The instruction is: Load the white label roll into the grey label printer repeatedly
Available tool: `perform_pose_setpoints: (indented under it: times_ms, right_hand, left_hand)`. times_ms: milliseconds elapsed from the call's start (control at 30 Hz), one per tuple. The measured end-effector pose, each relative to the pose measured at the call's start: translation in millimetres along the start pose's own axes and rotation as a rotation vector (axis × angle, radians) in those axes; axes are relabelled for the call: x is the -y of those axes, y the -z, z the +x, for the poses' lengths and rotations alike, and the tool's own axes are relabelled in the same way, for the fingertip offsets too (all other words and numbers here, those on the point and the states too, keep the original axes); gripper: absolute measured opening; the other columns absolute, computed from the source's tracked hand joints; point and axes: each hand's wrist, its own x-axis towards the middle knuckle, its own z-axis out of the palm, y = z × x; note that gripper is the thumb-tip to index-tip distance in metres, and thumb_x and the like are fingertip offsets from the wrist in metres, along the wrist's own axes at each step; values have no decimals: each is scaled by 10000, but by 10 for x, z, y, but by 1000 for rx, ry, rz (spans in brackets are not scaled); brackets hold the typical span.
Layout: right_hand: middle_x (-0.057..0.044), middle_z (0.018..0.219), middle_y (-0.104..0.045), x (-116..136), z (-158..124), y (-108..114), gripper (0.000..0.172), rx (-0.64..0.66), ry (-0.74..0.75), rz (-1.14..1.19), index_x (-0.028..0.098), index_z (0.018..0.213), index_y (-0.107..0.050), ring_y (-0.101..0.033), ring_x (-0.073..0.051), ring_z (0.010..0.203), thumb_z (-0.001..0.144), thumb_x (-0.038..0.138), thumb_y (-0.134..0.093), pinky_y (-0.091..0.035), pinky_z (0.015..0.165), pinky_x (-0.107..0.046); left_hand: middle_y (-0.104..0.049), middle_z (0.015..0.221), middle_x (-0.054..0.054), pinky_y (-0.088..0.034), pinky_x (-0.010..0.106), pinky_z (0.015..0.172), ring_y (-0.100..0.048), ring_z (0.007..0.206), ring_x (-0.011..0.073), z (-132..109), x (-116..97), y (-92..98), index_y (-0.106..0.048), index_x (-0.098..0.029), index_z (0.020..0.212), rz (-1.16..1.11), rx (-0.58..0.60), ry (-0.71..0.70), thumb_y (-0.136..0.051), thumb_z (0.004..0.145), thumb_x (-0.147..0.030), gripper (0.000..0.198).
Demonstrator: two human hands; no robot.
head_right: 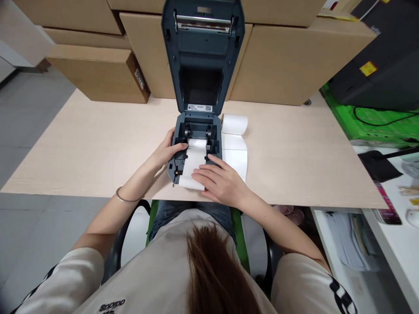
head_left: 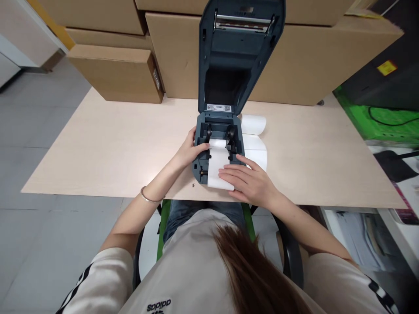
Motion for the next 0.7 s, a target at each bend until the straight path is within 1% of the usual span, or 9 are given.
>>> perform_pose_setpoints:
  times_ms: [100, 167, 200, 300, 367, 467, 567, 633, 700]
  right_hand:
    - [-45, 1171, -832, 18, -19, 5, 243, -47, 12, 44, 163, 1233, -699, -788, -173, 1131, 1066, 252, -546, -587, 1220, -461]
    - [-17, 1136, -836, 44, -23, 11, 206, -86, 16, 59, 177, 1207, -696, -792, -146, 1093, 1058, 205, -557, -583, 1218, -428]
    - [-2, 1113, -838, 62, -23, 14, 179, -107, 13, 65, 187, 1184, -700, -792, -129, 1065, 1053, 191, -578, -582, 1215, -404]
    - [46, 1030, -838, 136, -14, 32, 90, -165, 11, 76, 217, 1064, -718, -778, -86, 964, 1025, 171, -651, -572, 1203, -335]
    - [65, 996, -833, 171, 11, 68, 74, -174, 35, 86, 232, 999, -722, -768, -85, 927, 1010, 193, -660, -571, 1189, -321]
    - [45, 1009, -828, 83, 124, 196, 137, -185, 79, 139, 245, 1012, -726, -775, -117, 943, 1018, 329, -618, -580, 1179, -357]
    - [20, 1073, -817, -350, 398, 392, 184, -334, 42, 133, 275, 1143, -728, -782, -145, 991, 1044, 351, -593, -577, 1197, -399]
    - [-23, 1225, -795, -871, 675, 497, 232, -469, -135, 65, 258, 1246, -732, -750, -184, 1200, 1055, 318, -617, -548, 1231, -435]
    - [-131, 1408, -717, -1521, 992, 534, 469, -516, -217, 126, 138, 1420, -677, -673, -205, 1365, 1073, 450, -629, -549, 1216, -420]
  left_hand:
    - [-428, 1777, 173, -346, 621, 1384, -417, 1659, 402, -123, -66, 42, -401, -223, 1639, 93, -101, -55, -725, 923, -464, 822]
    - [-370, 1817, 158, -242, 622, 1427, -283, 1734, 383, -321, -190, 90, -380, -234, 1679, 211, -163, -237, -624, 1034, -509, 743]
    - [-400, 1810, 130, -245, 602, 1432, -293, 1735, 355, -443, -259, 115, -374, -266, 1695, 246, -132, -376, -550, 1084, -521, 685]
    - [-502, 1752, 132, -335, 549, 1414, -386, 1701, 330, -817, -399, 133, -370, -251, 1728, 388, 232, -749, -424, 1116, -623, 718]
    - [-651, 1622, 135, -297, 561, 1431, -412, 1688, 311, -1010, -399, 71, -380, -202, 1724, 543, 265, -873, -424, 1124, -526, 683]
    - [-781, 1445, 125, -288, 455, 1443, -483, 1644, 229, -1178, -317, -98, -542, -126, 1597, 748, 129, -1086, -502, 1148, -361, 509]
    - [-838, 1339, 67, -320, 402, 1434, -579, 1566, 185, -1244, -273, -246, -706, -141, 1382, 854, 3, -1165, -579, 1117, -166, 294]
    - [-864, 1270, 30, -356, 384, 1419, -646, 1500, 173, -1263, -288, -299, -746, -158, 1295, 889, -76, -1181, -642, 1076, -91, 252]
    - [-876, 1224, 17, -372, 375, 1411, -684, 1456, 173, -1275, -316, -321, -760, -154, 1265, 900, -115, -1192, -688, 1056, -90, 230]
